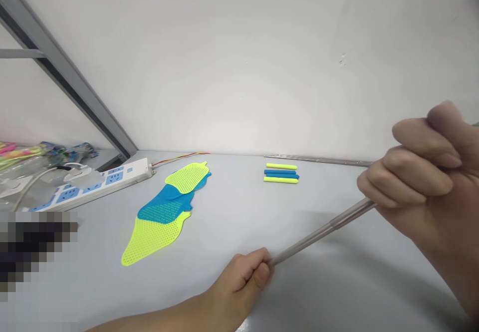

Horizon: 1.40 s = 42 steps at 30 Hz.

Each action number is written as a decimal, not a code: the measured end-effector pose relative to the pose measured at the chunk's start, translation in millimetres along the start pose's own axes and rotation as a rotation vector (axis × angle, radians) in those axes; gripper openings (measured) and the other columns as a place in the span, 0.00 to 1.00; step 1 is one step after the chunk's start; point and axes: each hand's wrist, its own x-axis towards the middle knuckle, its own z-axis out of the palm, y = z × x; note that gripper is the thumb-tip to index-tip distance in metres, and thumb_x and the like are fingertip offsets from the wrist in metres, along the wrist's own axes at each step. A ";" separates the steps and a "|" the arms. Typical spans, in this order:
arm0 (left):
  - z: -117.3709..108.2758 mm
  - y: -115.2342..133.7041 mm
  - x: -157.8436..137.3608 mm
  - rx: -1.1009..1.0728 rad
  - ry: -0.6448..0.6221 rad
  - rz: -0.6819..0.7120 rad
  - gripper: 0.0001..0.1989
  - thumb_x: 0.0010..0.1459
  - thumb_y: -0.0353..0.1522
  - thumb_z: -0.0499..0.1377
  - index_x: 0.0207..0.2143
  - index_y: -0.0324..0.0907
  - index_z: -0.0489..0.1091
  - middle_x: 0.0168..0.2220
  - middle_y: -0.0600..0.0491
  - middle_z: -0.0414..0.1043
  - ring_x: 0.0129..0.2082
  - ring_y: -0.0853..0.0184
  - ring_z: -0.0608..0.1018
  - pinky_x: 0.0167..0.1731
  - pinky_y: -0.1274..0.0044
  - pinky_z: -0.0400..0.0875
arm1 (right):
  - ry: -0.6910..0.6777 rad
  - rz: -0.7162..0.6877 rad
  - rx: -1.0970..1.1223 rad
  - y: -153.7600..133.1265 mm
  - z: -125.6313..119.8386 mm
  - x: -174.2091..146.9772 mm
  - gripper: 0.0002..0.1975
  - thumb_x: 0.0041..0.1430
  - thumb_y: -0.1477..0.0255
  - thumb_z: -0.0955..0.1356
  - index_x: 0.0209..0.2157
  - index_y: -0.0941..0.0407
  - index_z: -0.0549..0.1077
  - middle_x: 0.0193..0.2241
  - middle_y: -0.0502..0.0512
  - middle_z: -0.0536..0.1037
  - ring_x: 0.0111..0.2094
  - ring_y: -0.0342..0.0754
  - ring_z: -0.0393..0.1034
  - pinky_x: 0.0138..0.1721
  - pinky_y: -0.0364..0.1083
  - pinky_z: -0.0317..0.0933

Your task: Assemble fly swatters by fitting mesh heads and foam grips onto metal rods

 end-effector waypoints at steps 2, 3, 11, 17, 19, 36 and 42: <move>0.3 -0.4 0.3 0.013 0.011 0.016 0.16 0.58 0.40 0.39 0.23 0.41 0.53 0.20 0.59 0.49 0.20 0.74 0.53 0.21 0.80 0.49 | -0.015 -0.007 0.013 -0.9 1.0 -2.1 0.20 0.58 0.65 0.55 0.14 0.54 0.55 0.09 0.44 0.35 0.07 0.35 0.37 0.09 0.40 0.33; 0.4 -0.7 0.5 0.019 0.014 0.021 0.15 0.58 0.40 0.39 0.23 0.41 0.53 0.20 0.59 0.49 0.20 0.74 0.53 0.21 0.80 0.49 | -0.026 -0.012 0.026 -1.0 1.6 -2.6 0.20 0.59 0.66 0.54 0.14 0.55 0.56 0.09 0.44 0.35 0.07 0.35 0.36 0.09 0.40 0.33; -1.5 -1.5 1.2 0.030 -0.011 0.028 0.15 0.58 0.40 0.38 0.24 0.41 0.53 0.19 0.59 0.48 0.20 0.75 0.52 0.20 0.81 0.48 | -0.143 0.022 0.100 0.0 4.0 -1.2 0.20 0.59 0.65 0.52 0.15 0.55 0.52 0.09 0.44 0.35 0.10 0.37 0.30 0.09 0.42 0.36; -3.1 5.4 0.5 0.063 -0.051 0.010 0.16 0.58 0.40 0.37 0.24 0.41 0.52 0.20 0.59 0.49 0.21 0.74 0.54 0.22 0.80 0.50 | -0.165 0.042 0.112 -0.4 4.8 -2.3 0.20 0.58 0.64 0.52 0.15 0.56 0.47 0.09 0.44 0.35 0.10 0.38 0.30 0.10 0.42 0.35; -3.4 7.0 0.6 0.080 -0.058 0.010 0.16 0.58 0.40 0.37 0.24 0.41 0.52 0.20 0.59 0.50 0.21 0.74 0.54 0.22 0.80 0.50 | -0.169 0.041 0.122 -0.1 4.9 -2.8 0.20 0.58 0.63 0.52 0.15 0.56 0.47 0.09 0.43 0.35 0.10 0.38 0.30 0.10 0.42 0.34; -3.1 1.8 1.7 0.080 -0.033 0.022 0.16 0.58 0.40 0.37 0.23 0.41 0.51 0.19 0.60 0.47 0.19 0.75 0.52 0.20 0.80 0.48 | -0.177 0.018 0.172 9.6 4.7 -3.2 0.20 0.58 0.63 0.53 0.16 0.56 0.46 0.10 0.43 0.34 0.10 0.37 0.29 0.11 0.42 0.34; -0.9 1.1 0.9 0.080 -0.010 0.032 0.15 0.58 0.39 0.38 0.23 0.41 0.51 0.18 0.60 0.46 0.19 0.75 0.52 0.20 0.80 0.48 | -0.122 -0.001 0.213 12.2 4.8 -6.1 0.19 0.58 0.63 0.53 0.16 0.56 0.46 0.10 0.43 0.34 0.11 0.37 0.28 0.11 0.41 0.34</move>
